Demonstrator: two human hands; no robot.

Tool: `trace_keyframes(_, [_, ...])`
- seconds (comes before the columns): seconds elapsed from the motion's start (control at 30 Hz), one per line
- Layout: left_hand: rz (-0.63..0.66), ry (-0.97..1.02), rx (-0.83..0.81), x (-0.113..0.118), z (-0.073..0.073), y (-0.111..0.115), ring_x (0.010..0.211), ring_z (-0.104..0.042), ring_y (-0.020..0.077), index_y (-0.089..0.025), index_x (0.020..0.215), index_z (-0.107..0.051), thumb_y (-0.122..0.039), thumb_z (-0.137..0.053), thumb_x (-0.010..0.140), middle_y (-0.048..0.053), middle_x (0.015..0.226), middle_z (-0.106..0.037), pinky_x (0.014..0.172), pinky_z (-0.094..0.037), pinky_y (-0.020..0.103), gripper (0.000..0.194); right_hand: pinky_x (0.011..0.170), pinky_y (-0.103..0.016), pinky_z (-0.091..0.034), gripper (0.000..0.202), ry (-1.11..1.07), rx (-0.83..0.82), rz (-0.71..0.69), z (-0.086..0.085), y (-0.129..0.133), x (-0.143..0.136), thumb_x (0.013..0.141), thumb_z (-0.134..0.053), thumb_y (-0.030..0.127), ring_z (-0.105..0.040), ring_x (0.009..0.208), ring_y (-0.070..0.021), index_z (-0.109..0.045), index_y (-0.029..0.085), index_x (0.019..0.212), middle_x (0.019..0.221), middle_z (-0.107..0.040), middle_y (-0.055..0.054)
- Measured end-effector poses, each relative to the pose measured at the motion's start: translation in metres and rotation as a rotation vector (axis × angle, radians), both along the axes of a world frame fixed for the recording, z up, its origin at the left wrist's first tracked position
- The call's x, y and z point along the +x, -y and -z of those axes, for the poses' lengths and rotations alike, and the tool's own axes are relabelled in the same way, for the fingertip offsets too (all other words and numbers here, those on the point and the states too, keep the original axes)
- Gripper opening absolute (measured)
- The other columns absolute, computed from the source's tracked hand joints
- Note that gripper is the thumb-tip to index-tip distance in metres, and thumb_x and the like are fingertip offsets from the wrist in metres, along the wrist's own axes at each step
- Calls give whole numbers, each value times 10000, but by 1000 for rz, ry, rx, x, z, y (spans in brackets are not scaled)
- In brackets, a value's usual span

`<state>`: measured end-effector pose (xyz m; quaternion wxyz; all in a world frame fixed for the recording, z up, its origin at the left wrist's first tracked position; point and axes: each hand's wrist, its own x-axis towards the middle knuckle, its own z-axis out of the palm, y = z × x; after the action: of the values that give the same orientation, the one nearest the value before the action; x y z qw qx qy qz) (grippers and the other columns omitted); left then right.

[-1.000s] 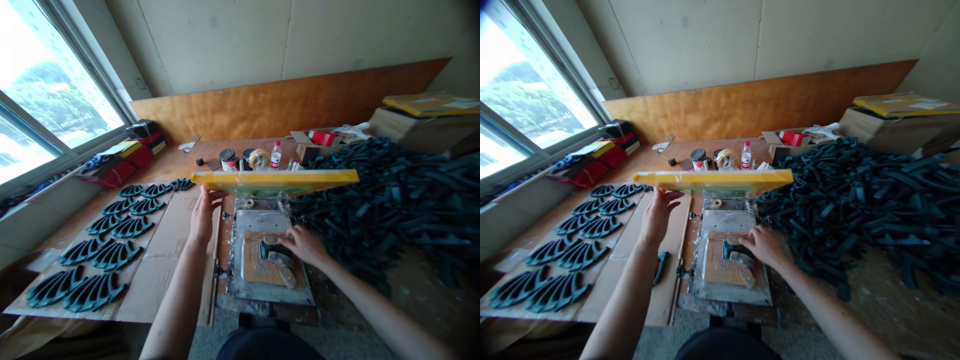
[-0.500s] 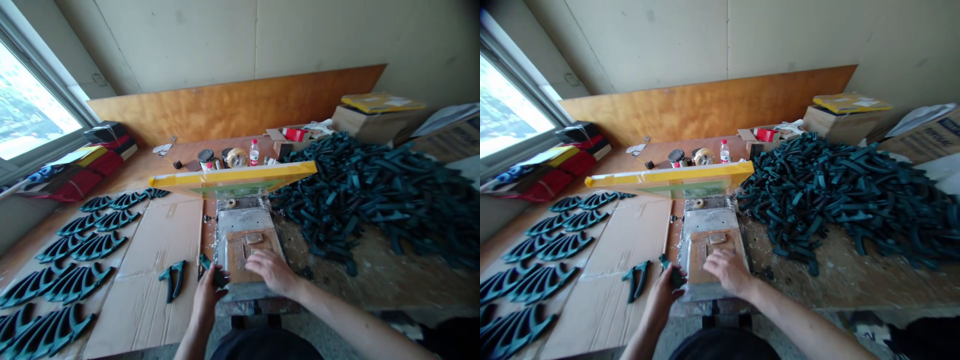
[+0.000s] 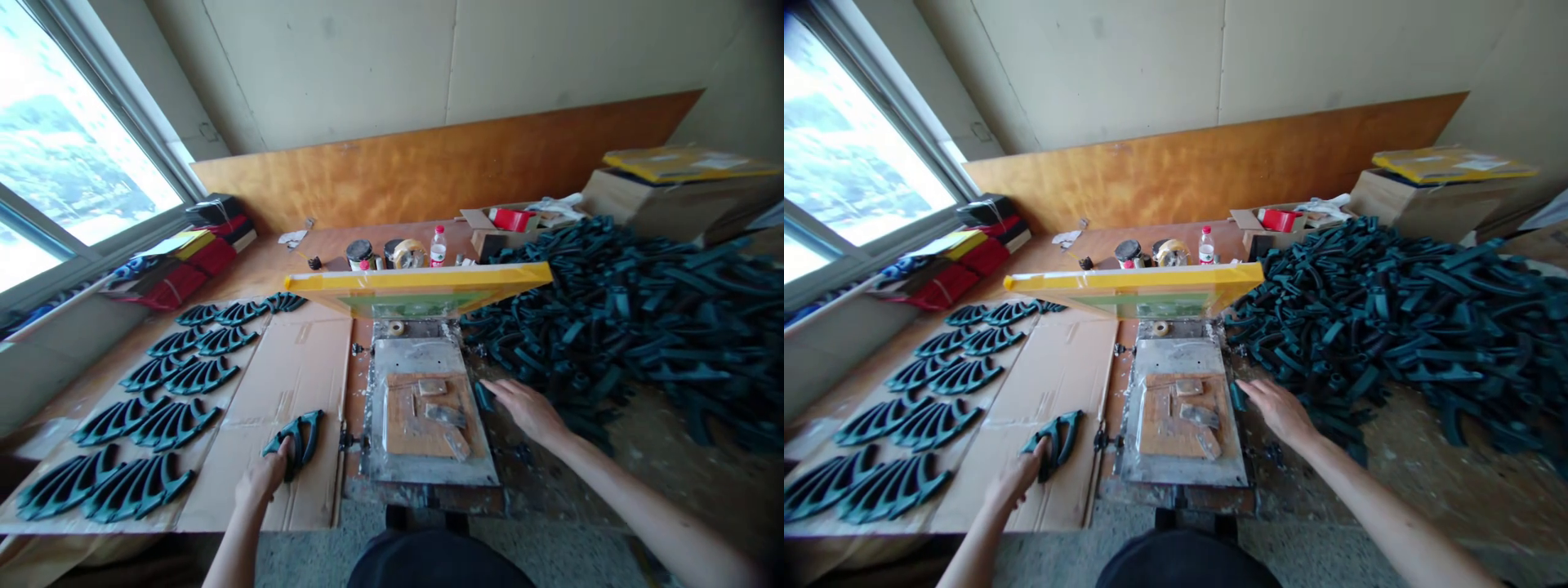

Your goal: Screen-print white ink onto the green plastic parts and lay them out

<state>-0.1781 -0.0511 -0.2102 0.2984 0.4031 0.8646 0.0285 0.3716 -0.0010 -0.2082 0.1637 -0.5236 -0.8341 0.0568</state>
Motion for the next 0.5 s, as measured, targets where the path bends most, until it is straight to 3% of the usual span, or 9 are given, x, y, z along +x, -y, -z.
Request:
trace_keyframes(0.03, [-56, 52, -1, 5, -13, -10, 404, -581, 299, -104, 940, -690, -555, -441, 802, 92, 494, -582, 498, -478, 440, 533, 839, -354, -507, 489, -10, 19, -51, -5, 1, -25, 852, -386, 96, -612, 970, -202, -587, 258, 1266, 1089, -670, -62])
trace_keyframes(0.1, [-42, 153, 71, 23, -43, -34, 436, -590, 267, -115, 943, -685, -614, -430, 804, 55, 475, -552, 530, -489, 407, 577, 812, -329, -501, 429, -23, 41, -165, -14, -1, -71, 896, -415, 131, -600, 936, -194, -591, 272, 1262, 1025, -668, -52])
trace_keyframes(0.2, [34, 394, 393, 70, -98, -74, 502, -598, 159, -176, 1136, -609, -675, -290, 852, 7, 608, -581, 568, -497, 285, 657, 779, -318, -490, 316, -9, 50, -232, -19, -7, -118, 907, -483, 173, -569, 897, -196, -669, 283, 1138, 940, -645, -45])
trace_keyframes(0.27, [69, 766, 771, 108, -138, -96, 510, -581, 121, -196, 1305, -479, -699, -316, 845, -12, 683, -594, 568, -496, 249, 701, 776, -331, -488, 286, 24, 53, -219, -18, -10, -133, 892, -510, 168, -552, 884, -208, -690, 270, 1091, 909, -630, -50])
trace_keyframes(0.37, [79, 1105, 994, 150, -186, -111, 465, -552, 109, -185, 1300, -449, -730, -333, 827, -27, 629, -592, 517, -474, 225, 731, 841, -368, -484, 370, 57, 60, -217, -13, -8, -134, 856, -513, 105, -544, 943, -229, -656, 244, 1167, 971, -626, -72])
trace_keyframes(0.43, [53, 1139, 1033, 159, -199, -106, 445, -532, 112, -149, 1179, -535, -728, -351, 825, -27, 567, -576, 490, -458, 221, 703, 890, -377, -474, 439, 44, 51, -220, -12, -4, -122, 836, -496, 72, -545, 1018, -232, -632, 255, 1211, 1086, -618, -85])
trace_keyframes(0.5, [33, 1085, 1026, 153, -193, -90, 477, -547, 118, -132, 1070, -605, -705, -392, 830, -12, 569, -592, 510, -464, 227, 657, 915, -373, -469, 465, 21, 20, -158, -15, -4, -103, 837, -472, 73, -559, 1056, -222, -632, 297, 1212, 1161, -612, -68])
